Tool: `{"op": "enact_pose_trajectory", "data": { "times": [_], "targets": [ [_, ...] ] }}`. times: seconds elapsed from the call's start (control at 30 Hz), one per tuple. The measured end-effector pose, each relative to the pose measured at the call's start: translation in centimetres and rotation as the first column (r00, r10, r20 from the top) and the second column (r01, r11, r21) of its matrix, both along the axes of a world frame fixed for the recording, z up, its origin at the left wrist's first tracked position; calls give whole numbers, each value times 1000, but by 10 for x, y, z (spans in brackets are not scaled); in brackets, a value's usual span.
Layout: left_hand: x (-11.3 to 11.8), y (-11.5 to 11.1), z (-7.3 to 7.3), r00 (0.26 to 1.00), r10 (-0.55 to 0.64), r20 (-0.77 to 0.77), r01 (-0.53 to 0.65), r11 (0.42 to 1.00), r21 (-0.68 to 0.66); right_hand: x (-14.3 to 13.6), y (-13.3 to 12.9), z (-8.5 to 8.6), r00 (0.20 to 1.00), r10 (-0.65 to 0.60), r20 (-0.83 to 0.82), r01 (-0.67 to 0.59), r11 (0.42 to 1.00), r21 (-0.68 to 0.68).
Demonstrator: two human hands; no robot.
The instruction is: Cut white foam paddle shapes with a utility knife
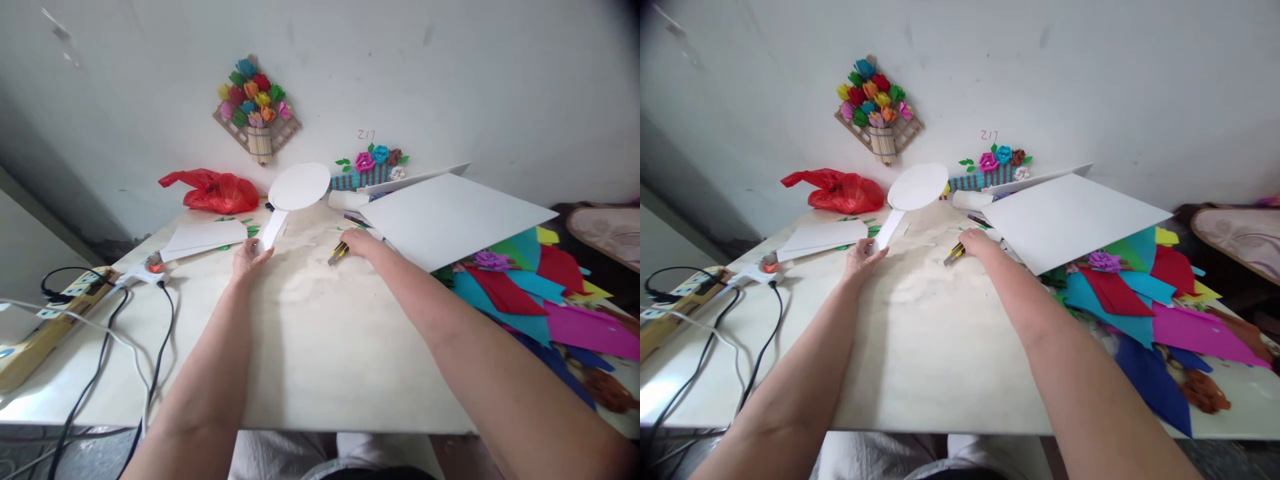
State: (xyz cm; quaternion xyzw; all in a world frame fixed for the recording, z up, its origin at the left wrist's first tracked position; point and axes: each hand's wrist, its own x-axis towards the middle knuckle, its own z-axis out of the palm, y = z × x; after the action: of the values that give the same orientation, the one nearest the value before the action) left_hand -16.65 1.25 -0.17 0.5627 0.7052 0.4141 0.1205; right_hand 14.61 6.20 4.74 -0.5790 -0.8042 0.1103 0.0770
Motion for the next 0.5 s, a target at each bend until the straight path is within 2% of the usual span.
{"op": "enact_pose_trajectory", "data": {
  "times": [0.1,0.2,0.27,0.37,0.43,0.5],
  "targets": [
    [0,0,2,1000,26,18,-26,1000,9,2,0,8,984,51,171,-61,997,56],
    [2,-1,4,995,83,63,-86,995,46,-5,2,15,986,8,166,-29,992,125],
    [3,-1,6,988,127,86,-133,989,72,-16,8,16,994,-32,100,18,990,137],
    [3,-1,8,980,176,94,-184,980,82,-44,19,12,990,-129,-65,134,988,77],
    [3,-1,8,976,196,94,-204,976,80,-68,27,8,947,-212,-240,218,976,-2],
    [2,-2,8,974,204,96,-212,974,84,-92,33,4,873,-283,-397,254,959,-126]
  ]
}}
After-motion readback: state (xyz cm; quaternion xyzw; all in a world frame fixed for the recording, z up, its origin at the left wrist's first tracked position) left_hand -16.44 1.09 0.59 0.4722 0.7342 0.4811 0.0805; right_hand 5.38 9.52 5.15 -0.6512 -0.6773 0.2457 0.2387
